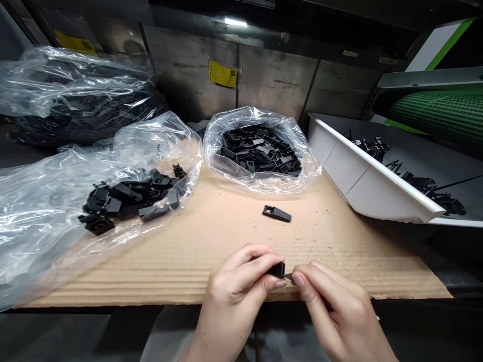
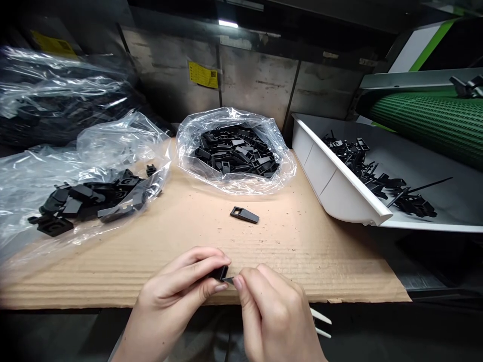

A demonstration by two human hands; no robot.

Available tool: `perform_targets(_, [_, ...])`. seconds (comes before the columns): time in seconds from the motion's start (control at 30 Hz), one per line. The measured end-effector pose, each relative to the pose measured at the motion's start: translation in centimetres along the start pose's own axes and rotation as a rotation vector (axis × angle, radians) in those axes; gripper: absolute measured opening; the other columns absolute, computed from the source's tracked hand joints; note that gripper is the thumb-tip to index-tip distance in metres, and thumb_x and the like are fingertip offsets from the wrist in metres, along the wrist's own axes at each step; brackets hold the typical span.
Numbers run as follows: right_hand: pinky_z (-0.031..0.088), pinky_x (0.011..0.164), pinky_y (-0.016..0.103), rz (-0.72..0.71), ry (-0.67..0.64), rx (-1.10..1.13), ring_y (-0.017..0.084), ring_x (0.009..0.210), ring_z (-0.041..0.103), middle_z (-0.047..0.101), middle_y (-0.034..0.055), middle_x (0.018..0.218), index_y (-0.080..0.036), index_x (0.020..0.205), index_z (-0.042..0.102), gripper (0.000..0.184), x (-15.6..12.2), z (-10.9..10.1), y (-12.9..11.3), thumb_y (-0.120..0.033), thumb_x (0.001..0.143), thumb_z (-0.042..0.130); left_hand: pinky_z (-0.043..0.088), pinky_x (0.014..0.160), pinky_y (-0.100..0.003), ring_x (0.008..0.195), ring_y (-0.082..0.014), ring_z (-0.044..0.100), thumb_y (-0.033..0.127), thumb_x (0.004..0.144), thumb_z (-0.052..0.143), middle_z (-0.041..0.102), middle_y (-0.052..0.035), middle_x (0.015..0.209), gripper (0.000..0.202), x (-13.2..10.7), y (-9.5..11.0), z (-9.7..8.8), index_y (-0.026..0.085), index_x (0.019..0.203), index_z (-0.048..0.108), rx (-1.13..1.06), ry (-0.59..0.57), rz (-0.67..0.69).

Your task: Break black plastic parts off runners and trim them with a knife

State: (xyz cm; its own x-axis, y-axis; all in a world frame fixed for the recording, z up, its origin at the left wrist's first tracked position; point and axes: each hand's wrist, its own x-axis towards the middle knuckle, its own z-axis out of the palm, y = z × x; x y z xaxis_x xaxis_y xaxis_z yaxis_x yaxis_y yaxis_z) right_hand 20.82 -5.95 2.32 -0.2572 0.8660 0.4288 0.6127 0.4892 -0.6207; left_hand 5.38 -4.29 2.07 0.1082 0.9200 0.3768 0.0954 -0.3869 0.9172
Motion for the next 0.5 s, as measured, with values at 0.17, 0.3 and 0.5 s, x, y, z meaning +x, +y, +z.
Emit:
perform_targets(0.17, [0.029, 0.044, 0.018, 0.390, -0.302, 0.366, 0.007, 0.046, 0.039, 0.043, -0.0041, 0.053, -0.019, 0.060, 0.045, 0.035, 0.5, -0.7, -1.2, -0.036, 0.089, 0.036, 0.045, 0.058, -0.011, 0.070, -0.0095, 0.056, -0.003, 0.069, 0.055, 0.056, 0.0029, 0.078, 0.027, -0.1, 0.0, 0.4, 0.022, 0.077, 0.063, 0.050, 0.039, -0.024])
perform_targets(0.3, [0.032, 0.043, 0.017, 0.603, -0.327, 0.583, 0.005, 0.043, 0.039, 0.047, -0.0036, 0.054, -0.017, 0.069, 0.054, 0.038, 0.5, -1.5, -1.3, -0.047, 0.086, 0.039, 0.042, 0.057, -0.012, 0.067, -0.0086, 0.053, -0.004, 0.068, 0.055, 0.052, 0.0046, 0.074, 0.027, -0.3, -0.1, 0.7, 0.022, 0.073, 0.056, 0.114, 0.082, -0.016])
perform_targets(0.5, [0.046, 0.060, 0.016, 0.517, -0.014, 0.447, 0.011, 0.065, 0.057, 0.059, -0.0012, 0.072, -0.024, 0.089, 0.064, 0.023, 0.5, -0.9, -0.9, -0.041, 0.074, 0.059, 0.041, 0.057, -0.014, 0.068, -0.0093, 0.053, 0.000, 0.071, 0.057, 0.055, 0.0040, 0.077, 0.022, -0.4, -0.1, 0.6, 0.022, 0.077, 0.056, 0.149, 0.049, 0.014])
